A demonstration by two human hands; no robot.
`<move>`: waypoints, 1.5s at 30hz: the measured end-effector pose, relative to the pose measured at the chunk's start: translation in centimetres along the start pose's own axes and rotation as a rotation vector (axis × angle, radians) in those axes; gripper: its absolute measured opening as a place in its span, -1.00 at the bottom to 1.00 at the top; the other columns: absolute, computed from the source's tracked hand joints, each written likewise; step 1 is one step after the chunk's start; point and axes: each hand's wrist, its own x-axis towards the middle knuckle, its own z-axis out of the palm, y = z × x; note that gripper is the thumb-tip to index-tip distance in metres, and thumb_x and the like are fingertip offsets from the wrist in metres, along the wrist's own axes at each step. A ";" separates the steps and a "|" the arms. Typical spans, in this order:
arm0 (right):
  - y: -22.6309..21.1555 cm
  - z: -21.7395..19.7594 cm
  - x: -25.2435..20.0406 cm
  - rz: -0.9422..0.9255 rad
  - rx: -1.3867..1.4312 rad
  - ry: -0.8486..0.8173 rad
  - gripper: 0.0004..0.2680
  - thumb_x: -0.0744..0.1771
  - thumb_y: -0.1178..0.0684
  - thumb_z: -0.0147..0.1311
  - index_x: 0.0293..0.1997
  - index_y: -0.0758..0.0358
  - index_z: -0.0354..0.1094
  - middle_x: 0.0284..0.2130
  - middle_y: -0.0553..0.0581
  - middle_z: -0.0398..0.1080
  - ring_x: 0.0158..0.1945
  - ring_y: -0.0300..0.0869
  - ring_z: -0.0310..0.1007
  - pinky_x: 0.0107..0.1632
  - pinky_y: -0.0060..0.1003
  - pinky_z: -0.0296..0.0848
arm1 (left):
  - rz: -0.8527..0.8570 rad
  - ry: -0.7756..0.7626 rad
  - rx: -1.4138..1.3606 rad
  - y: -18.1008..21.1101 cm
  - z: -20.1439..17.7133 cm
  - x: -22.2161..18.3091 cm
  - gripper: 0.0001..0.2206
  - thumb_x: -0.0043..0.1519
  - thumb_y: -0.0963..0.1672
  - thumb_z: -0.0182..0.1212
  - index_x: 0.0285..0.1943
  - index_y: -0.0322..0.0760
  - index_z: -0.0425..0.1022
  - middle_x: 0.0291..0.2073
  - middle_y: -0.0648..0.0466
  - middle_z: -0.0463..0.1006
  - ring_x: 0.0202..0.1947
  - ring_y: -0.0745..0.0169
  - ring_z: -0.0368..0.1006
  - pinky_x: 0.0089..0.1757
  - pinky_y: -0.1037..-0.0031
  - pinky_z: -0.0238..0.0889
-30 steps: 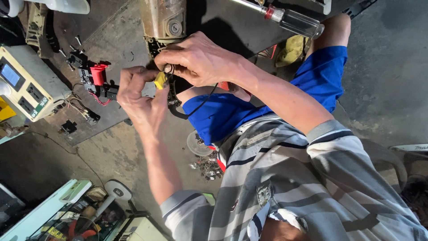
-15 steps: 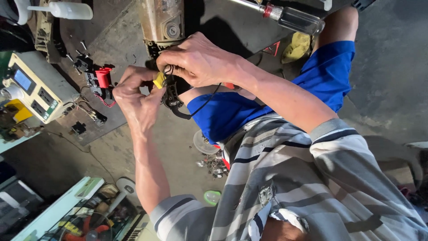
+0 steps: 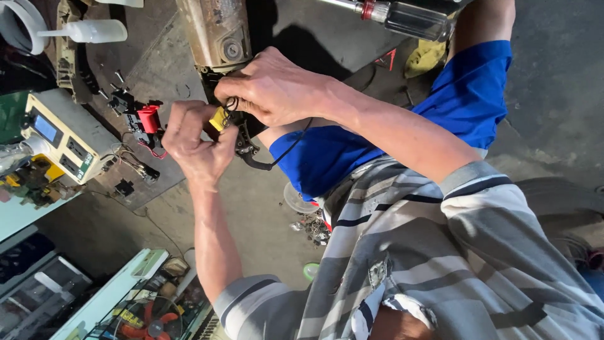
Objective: Repairing the internal electrical components and wiring of an angle grinder using hand tools.
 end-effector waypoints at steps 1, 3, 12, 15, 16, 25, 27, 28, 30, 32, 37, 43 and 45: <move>0.0 0.0 0.0 0.017 -0.016 -0.018 -0.92 0.35 0.21 0.08 -0.14 0.15 0.29 -0.66 0.09 0.21 -0.59 0.07 0.19 -0.48 -0.08 0.04 | 0.032 0.035 0.071 0.0 0.3 -0.1 -0.85 0.03 -0.30 0.25 -0.22 -0.42 0.51 -0.28 -0.05 0.48 -0.35 0.09 0.47 -0.41 0.39 0.34; 0.0 -0.1 0.0 0.037 -0.032 -0.036 -0.91 0.33 0.23 0.06 -0.19 0.16 0.23 -0.64 0.13 0.20 -0.57 0.14 0.17 -0.49 -0.04 0.01 | 0.066 0.068 0.140 0.0 0.5 -0.3 -0.83 0.03 -0.30 0.26 -0.21 -0.40 0.49 -0.26 -0.05 0.46 -0.38 0.09 0.47 -0.48 0.39 0.34; 0.3 0.2 0.0 0.031 0.001 -0.004 -0.94 0.37 0.13 0.08 -0.12 0.13 0.31 -0.56 0.08 0.34 -0.48 0.14 0.33 -0.47 -0.02 0.08 | 0.182 -0.014 0.154 -1.2 0.2 -0.6 -0.87 0.17 -0.31 0.25 -0.13 -0.50 0.50 -0.19 -0.16 0.50 -0.36 -0.01 0.54 -0.48 0.36 0.38; 0.3 0.3 0.0 0.027 -0.025 -0.019 -0.95 0.37 0.09 0.10 -0.15 0.14 0.33 -0.56 0.09 0.34 -0.49 0.14 0.34 -0.46 0.00 0.11 | 0.152 0.052 0.169 -1.3 0.7 -0.3 -0.88 0.23 -0.24 0.21 -0.11 -0.45 0.46 -0.23 -0.15 0.47 -0.31 0.03 0.51 -0.42 0.36 0.41; 0.2 0.2 0.0 0.030 -0.018 -0.023 -0.93 0.35 0.12 0.11 -0.23 0.16 0.28 -0.58 0.09 0.32 -0.51 0.12 0.32 -0.46 -0.02 0.10 | 0.167 0.043 0.177 -1.5 0.6 -0.2 -0.82 0.33 -0.14 0.18 -0.07 -0.44 0.48 -0.18 -0.14 0.47 -0.30 0.00 0.53 -0.42 0.34 0.42; 0.1 0.1 0.2 0.049 0.032 -0.041 -0.90 0.38 0.14 0.13 -0.03 0.13 0.38 -0.68 0.04 0.34 -0.57 0.07 0.35 -0.48 -0.05 0.15 | -0.105 0.189 0.003 1.0 0.2 -1.1 -0.89 0.40 -0.21 0.12 -0.14 -0.42 0.50 -0.31 -0.09 0.56 -0.38 0.18 0.44 -0.31 0.40 0.35; 0.2 -0.1 0.3 0.065 0.015 -0.063 -0.89 0.38 0.11 0.14 -0.01 0.12 0.37 -0.69 0.05 0.35 -0.57 0.11 0.37 -0.49 -0.02 0.16 | -0.193 0.306 -0.022 2.0 0.9 -2.2 -0.87 0.40 -0.17 0.11 -0.18 -0.34 0.50 -0.33 -0.01 0.54 -0.43 0.29 0.39 -0.36 0.46 0.29; 0.2 -0.1 0.3 0.067 0.026 -0.070 -0.90 0.38 0.10 0.13 -0.01 0.12 0.39 -0.62 0.07 0.41 -0.50 0.11 0.44 -0.46 -0.01 0.23 | -0.273 0.298 -0.032 3.0 1.2 -2.5 -0.82 0.37 -0.11 0.17 -0.19 -0.34 0.51 -0.31 -0.02 0.53 -0.35 0.22 0.41 -0.29 0.42 0.27; 0.1 -0.2 0.5 0.052 0.039 -0.087 -0.90 0.38 0.09 0.13 -0.02 0.12 0.40 -0.54 0.09 0.48 -0.43 0.11 0.51 -0.43 0.00 0.29 | -0.359 0.307 -0.035 4.1 1.7 -3.1 -0.75 0.35 -0.04 0.23 -0.19 -0.34 0.52 -0.29 -0.03 0.51 -0.27 0.15 0.42 -0.21 0.38 0.26; -0.1 -0.5 0.4 0.048 0.052 -0.079 -0.88 0.39 0.15 0.07 0.02 0.10 0.39 -0.47 0.07 0.48 -0.44 0.06 0.46 -0.39 -0.10 0.29 | -0.463 0.387 -0.061 4.4 2.2 -3.5 -0.73 0.31 -0.01 0.30 -0.08 -0.30 0.62 -0.25 0.03 0.42 -0.18 0.16 0.37 -0.18 0.36 0.23; -0.5 -0.8 0.5 0.066 0.098 -0.084 -0.92 0.43 0.15 0.01 -0.01 0.15 0.40 -0.52 0.02 0.43 -0.48 0.01 0.41 -0.33 -0.11 0.26 | -0.441 0.416 0.042 6.5 2.9 -1.8 -0.95 0.25 -0.20 0.33 -0.20 -0.32 0.60 -0.33 0.04 0.32 -0.28 0.16 0.33 -0.23 0.37 0.27; -0.7 -0.8 0.5 0.074 0.116 -0.087 -0.92 0.42 0.16 0.00 -0.03 0.14 0.40 -0.53 0.01 0.41 -0.49 0.01 0.37 -0.34 -0.11 0.23 | -0.481 0.415 0.003 6.5 3.4 -1.8 -0.90 0.29 -0.17 0.28 -0.16 -0.36 0.60 -0.33 0.05 0.27 -0.28 0.17 0.29 -0.25 0.37 0.26; -0.6 -0.8 0.5 0.066 0.109 -0.080 -0.92 0.42 0.16 0.00 -0.03 0.16 0.39 -0.52 0.03 0.41 -0.48 0.04 0.36 -0.35 -0.09 0.22 | -0.493 0.397 -0.004 6.6 3.4 -1.6 -0.87 0.31 -0.13 0.27 -0.15 -0.34 0.59 -0.32 0.06 0.27 -0.27 0.16 0.30 -0.24 0.35 0.25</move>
